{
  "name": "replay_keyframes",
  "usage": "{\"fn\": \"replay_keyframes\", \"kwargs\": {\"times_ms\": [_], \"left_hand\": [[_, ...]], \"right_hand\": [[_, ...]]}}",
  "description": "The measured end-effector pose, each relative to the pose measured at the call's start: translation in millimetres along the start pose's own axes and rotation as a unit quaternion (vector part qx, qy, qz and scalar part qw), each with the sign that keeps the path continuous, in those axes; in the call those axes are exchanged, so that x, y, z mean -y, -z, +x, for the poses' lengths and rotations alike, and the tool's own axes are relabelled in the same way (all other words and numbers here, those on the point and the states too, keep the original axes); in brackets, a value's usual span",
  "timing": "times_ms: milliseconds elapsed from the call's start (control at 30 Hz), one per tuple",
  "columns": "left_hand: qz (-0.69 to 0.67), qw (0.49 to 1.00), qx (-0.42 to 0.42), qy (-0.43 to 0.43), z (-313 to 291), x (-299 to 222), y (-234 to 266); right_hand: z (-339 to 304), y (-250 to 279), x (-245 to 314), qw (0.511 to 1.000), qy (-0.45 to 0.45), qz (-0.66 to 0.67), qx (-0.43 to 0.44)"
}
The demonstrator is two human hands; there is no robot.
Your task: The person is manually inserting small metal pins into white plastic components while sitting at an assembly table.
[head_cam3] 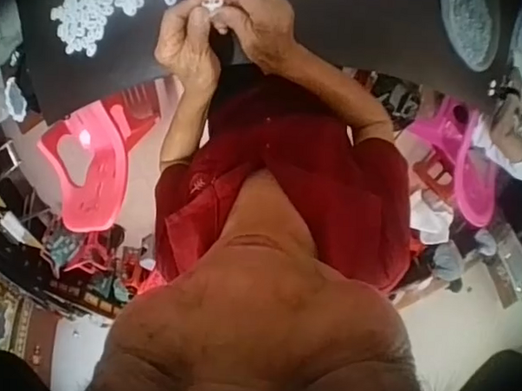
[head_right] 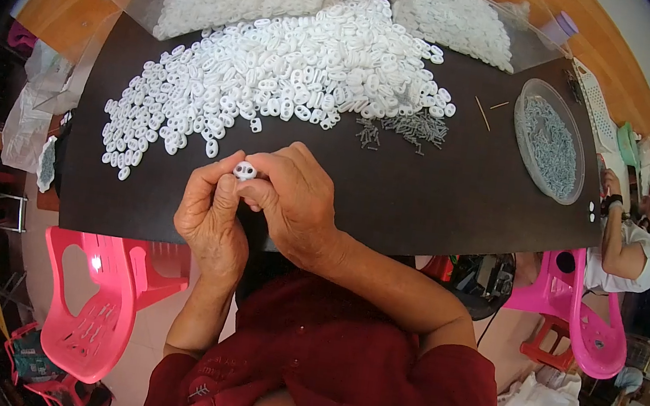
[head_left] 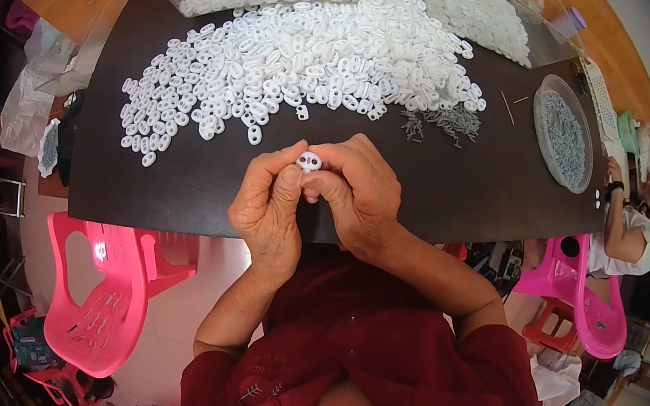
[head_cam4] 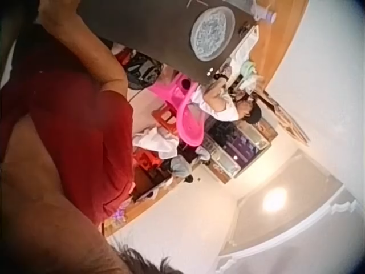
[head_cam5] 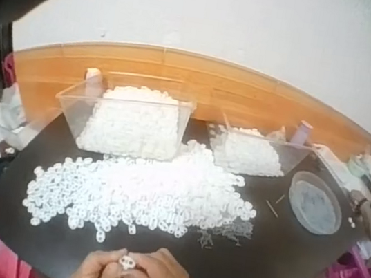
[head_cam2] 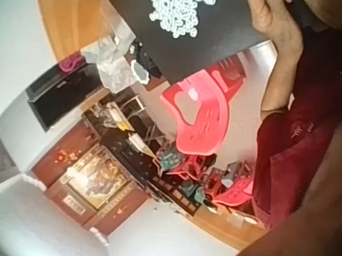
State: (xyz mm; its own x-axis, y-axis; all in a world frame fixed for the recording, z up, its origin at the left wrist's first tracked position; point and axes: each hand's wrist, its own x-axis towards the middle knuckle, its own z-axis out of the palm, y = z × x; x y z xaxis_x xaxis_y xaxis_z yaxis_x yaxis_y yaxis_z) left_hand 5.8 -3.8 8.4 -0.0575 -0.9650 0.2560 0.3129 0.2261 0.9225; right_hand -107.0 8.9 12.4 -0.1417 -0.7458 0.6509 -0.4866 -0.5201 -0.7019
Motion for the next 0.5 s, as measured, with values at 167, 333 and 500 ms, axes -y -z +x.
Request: {"fn": "replay_keyframes", "kwargs": {"times_ms": [167,333,500], "left_hand": [[-0.009,1.0,0.0,-0.015,-1.3,1.9,-3.8],[0.019,0.999,-0.014,-0.034,-3.0,1.4,-9.8],[0.03,0.998,-0.026,-0.055,-7.2,5.2,-9.6]], "right_hand": [[3.2,3.5,-0.3,0.999,0.043,-0.026,-0.005],[0.4,2.8,-2.6,0.997,0.06,-0.044,-0.024],[-0.8,3.0,-2.4,0.993,0.101,-0.06,-0.025]]}}
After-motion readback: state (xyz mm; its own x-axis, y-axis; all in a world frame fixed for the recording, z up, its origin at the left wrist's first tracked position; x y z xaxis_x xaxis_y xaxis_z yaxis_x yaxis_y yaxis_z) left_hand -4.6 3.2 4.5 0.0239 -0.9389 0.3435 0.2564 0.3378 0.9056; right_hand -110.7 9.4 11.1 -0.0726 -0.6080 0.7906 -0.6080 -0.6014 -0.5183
